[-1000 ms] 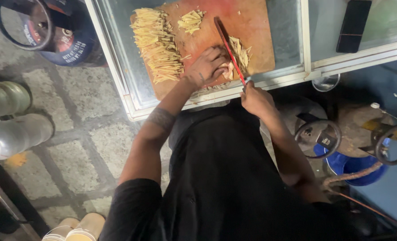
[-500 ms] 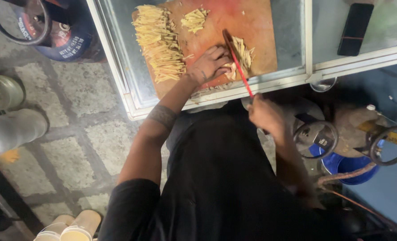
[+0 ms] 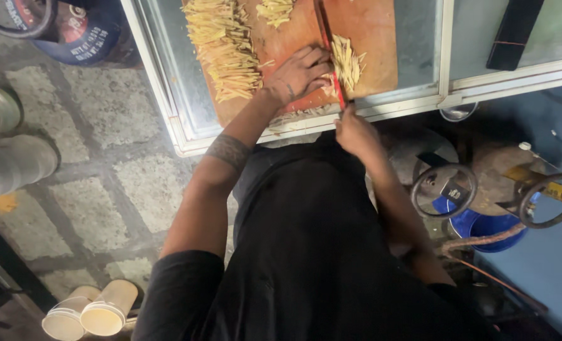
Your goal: The person slices a yellow root vegetable into thin strips on a wooden cutting board using a red-handled knife. The person gathers the sliced pieces and continues slicing additional pieces from the remaining vegetable.
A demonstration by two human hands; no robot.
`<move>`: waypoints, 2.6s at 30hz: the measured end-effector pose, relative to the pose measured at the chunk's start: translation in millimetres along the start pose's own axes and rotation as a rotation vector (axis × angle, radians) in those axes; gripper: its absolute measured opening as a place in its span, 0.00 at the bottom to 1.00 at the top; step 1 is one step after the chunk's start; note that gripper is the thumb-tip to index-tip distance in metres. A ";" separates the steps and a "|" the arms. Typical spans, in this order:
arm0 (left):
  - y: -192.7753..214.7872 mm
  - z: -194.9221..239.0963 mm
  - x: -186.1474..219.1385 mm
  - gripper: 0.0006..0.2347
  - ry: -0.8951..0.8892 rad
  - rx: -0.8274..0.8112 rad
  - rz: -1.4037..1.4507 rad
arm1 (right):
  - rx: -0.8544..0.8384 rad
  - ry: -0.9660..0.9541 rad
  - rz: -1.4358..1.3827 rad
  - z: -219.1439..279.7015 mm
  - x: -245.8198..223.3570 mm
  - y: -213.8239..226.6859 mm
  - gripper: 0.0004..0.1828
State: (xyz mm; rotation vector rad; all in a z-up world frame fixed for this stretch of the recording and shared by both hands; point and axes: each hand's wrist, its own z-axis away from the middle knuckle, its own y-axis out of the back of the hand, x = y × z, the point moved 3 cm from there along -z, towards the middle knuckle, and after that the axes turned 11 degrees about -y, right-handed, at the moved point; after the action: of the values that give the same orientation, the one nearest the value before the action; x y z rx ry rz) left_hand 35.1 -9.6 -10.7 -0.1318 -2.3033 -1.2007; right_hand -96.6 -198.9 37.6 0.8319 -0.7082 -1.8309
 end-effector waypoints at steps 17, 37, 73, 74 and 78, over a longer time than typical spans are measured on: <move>-3.8 -0.8 -3.6 0.15 0.016 0.019 0.017 | -0.033 -0.029 -0.070 -3.4 0.1 2.5 0.29; -7.8 8.2 -3.3 0.20 0.061 0.069 0.026 | -0.005 0.054 -0.125 -34.2 12.1 -52.6 0.38; -28.7 -9.2 -22.6 0.17 0.124 -0.326 -0.089 | -0.127 -0.063 -0.079 -2.7 -2.7 -8.3 0.26; -28.5 -11.6 -21.6 0.17 0.127 -0.354 -0.096 | -0.168 -0.098 -0.076 -1.6 -0.7 -8.9 0.26; -20.6 -16.0 -25.9 0.16 0.147 -0.356 -0.104 | -0.155 -0.039 -0.053 -5.9 -0.5 -7.9 0.27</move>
State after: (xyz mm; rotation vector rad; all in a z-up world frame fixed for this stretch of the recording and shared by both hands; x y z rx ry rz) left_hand 57.2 -30.5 -31.3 -0.0493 -1.9738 -1.6100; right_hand -95.9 -196.2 28.2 0.7209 -0.5658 -1.9272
